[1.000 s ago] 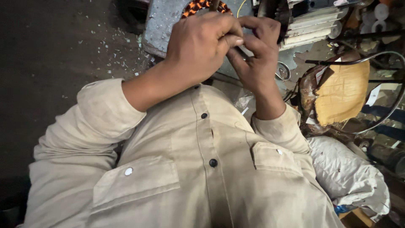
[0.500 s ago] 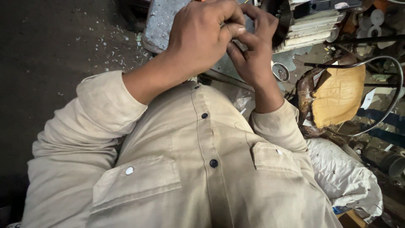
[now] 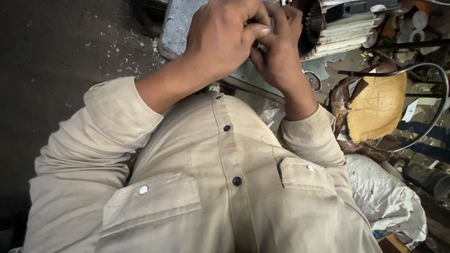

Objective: The person uses shears to cut a white plastic strip into small pieces and then inserts these pieces into the slots of a copper-wound stator on the workbench. The person repeats this process for multiple slots on the stator.

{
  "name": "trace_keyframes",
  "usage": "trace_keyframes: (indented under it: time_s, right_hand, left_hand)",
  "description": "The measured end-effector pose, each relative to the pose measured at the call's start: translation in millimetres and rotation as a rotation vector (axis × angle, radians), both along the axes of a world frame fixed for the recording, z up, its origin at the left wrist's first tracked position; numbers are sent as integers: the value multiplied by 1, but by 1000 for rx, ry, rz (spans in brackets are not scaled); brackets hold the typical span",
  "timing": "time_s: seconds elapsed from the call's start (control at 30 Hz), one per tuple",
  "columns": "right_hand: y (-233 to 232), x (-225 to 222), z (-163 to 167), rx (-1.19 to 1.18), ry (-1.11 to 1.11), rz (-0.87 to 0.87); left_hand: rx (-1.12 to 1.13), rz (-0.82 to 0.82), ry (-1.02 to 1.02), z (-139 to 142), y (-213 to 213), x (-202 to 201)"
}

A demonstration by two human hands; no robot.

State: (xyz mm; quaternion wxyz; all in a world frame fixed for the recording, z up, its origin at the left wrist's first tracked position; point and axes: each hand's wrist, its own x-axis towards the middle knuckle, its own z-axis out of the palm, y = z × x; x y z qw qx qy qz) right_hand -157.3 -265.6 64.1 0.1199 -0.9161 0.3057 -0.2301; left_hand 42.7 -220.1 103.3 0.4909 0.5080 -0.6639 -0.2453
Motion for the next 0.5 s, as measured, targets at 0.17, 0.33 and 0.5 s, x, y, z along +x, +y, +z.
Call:
trace_keyframes:
  time_s: [0.17, 0.33, 0.5]
  right_hand:
    - [6, -1, 6, 50, -28, -58]
    - [23, -25, -2, 257, -466, -272]
    - [30, -24, -26, 535, -377, -378]
  left_hand:
    - [-85, -14, -4, 7, 4, 5]
    - [-174, -53, -113, 1, 31, 29]
    - [36, -42, -400, -23, 32, 20]
